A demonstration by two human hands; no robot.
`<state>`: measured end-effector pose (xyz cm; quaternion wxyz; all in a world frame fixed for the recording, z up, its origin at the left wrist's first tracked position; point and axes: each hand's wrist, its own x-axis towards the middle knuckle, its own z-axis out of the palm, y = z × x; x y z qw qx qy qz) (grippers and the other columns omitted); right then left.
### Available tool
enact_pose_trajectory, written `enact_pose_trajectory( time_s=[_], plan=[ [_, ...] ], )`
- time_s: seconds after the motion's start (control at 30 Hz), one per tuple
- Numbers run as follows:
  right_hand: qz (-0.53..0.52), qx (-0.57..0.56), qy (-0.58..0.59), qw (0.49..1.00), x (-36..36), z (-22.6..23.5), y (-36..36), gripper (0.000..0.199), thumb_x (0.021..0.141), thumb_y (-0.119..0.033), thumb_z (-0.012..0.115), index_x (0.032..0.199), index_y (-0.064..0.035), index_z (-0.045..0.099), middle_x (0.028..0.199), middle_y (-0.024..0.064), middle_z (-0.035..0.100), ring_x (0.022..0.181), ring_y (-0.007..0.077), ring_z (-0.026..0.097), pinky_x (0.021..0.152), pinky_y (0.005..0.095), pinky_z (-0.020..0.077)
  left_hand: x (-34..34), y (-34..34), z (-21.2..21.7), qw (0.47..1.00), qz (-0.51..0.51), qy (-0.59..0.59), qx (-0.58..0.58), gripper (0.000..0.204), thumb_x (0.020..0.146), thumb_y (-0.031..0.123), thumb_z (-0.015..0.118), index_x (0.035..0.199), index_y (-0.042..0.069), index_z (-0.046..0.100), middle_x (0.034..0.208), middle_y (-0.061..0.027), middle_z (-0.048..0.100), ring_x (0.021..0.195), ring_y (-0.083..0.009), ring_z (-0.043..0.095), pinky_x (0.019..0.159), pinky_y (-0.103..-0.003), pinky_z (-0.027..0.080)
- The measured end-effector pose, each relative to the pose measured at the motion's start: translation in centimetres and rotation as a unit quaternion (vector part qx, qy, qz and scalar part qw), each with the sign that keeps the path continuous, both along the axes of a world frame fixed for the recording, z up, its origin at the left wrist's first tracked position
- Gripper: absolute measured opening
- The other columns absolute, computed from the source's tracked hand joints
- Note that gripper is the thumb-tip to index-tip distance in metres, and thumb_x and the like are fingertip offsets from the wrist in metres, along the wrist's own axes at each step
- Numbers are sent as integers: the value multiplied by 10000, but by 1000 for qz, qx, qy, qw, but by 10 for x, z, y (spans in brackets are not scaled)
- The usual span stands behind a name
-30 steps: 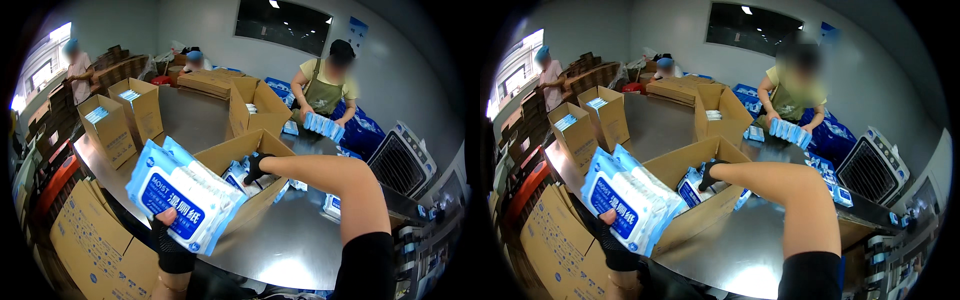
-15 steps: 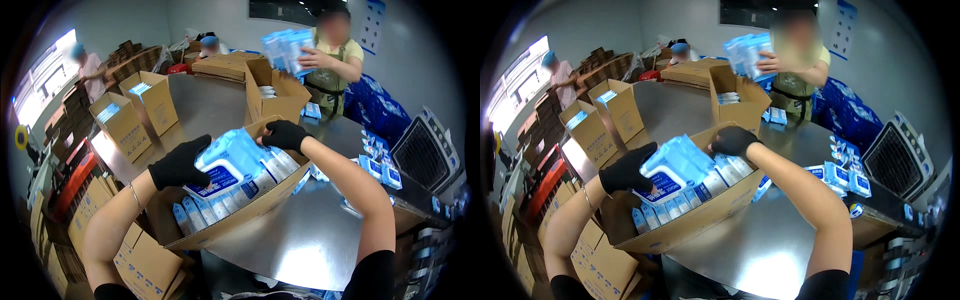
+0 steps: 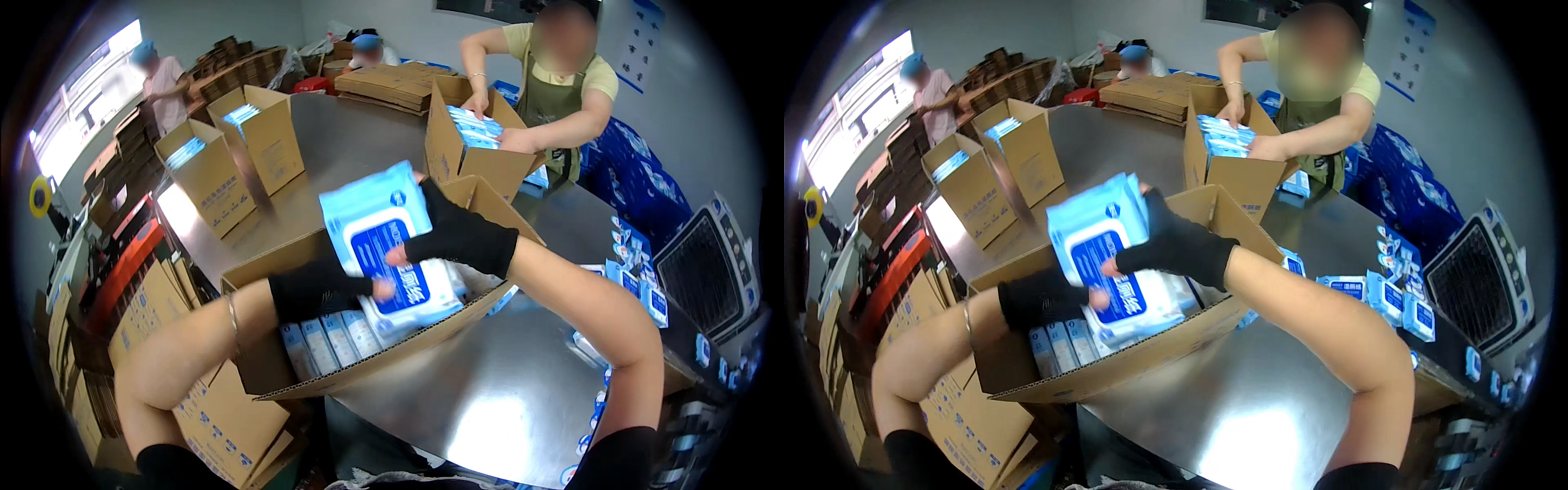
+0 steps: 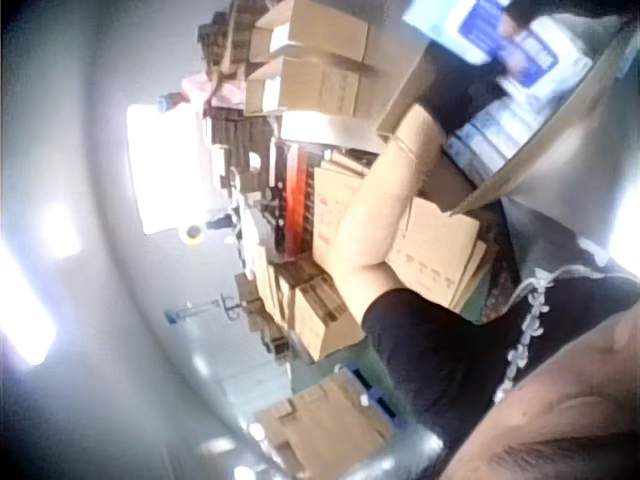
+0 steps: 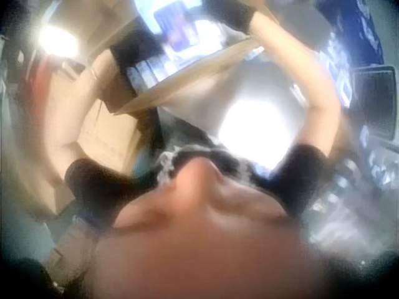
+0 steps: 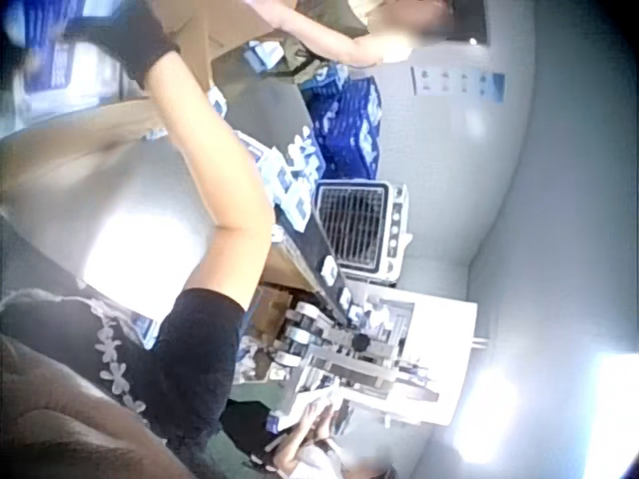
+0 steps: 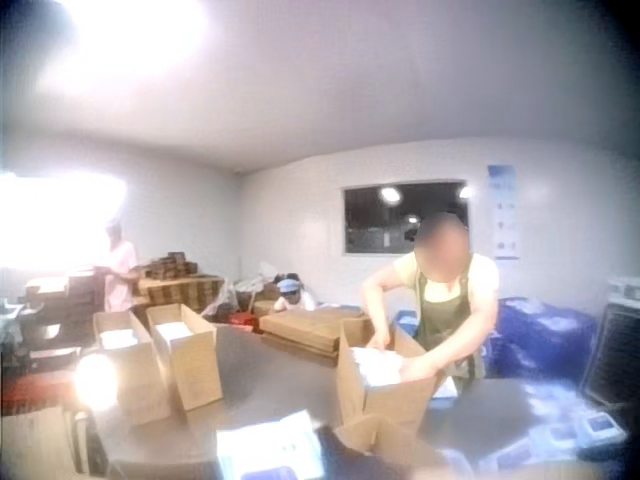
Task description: The person picks up packs of wet wipes from a table and places them into cardboard boxes. The person handles several stacks of wipes, arranges them inside the boxes, and moves the boxes around the workspace.
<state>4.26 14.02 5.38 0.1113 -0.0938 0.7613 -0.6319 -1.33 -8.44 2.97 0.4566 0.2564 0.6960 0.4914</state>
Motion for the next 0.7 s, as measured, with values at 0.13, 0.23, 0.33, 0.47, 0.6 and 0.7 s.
enact_pose_trajectory(
  time_s=[0.13, 0.23, 0.33, 0.47, 0.6, 0.7],
  plan=[
    [-22, 239, -139, 961, -10, -45, -2, 1291, 554, -505, 848, 1489, 0, 115, 1379, 267, 447, 1215, 365, 524, 999, 367, 438, -23, -21, 2, 864, -284, 307, -281, 423, 850, 372, 681, 1120, 49, 637, 1120, -142, 659, 1017, -282, 618, 911, -374, 480],
    [-44, 493, -86, 865, -15, -53, -19, 1241, 576, -691, 714, 1481, -23, 189, 1408, 278, 421, 1253, 378, 490, 1009, 373, 423, -30, -7, -17, 860, -323, 299, -258, 262, 915, 278, 577, 1022, 65, 685, 1024, -135, 688, 897, -274, 661, 811, -376, 518],
    [19, 571, -63, 818, -30, -42, -38, 958, 705, -709, 598, 1373, -45, 428, 1194, 234, 614, 1115, 352, 604, 948, 394, 461, -27, 14, -54, 942, -131, -35, -305, 221, 925, 213, 582, 1086, 94, 674, 1031, -138, 687, 869, -293, 681, 742, -367, 563],
    [42, 562, -84, 822, -58, -10, 9, 628, 877, -580, 474, 1060, -20, 690, 1004, 218, 680, 778, 276, 688, 712, 360, 537, -62, 14, -153, 909, -335, 163, -189, 230, 897, 213, 626, 1020, 39, 713, 1079, -162, 686, 930, -268, 671, 826, -367, 522],
    [73, 704, -138, 692, -33, -36, 34, 659, 779, -463, 641, 1323, -109, 529, 1295, 156, 574, 1183, 313, 561, 955, 442, 465, -58, 16, -162, 965, -226, 18, -128, 252, 844, 206, 686, 1025, 32, 710, 1043, -162, 690, 952, -279, 661, 837, -371, 510],
    [-38, 550, -292, 782, -43, -41, 33, 608, 723, -401, 713, 1178, -12, 607, 1070, 209, 660, 1030, 323, 628, 839, 406, 523, -58, 20, -155, 894, -333, 239, -180, 235, 843, 179, 685, 1018, 23, 701, 1008, -152, 695, 940, -263, 661, 833, -353, 514]
  ],
)
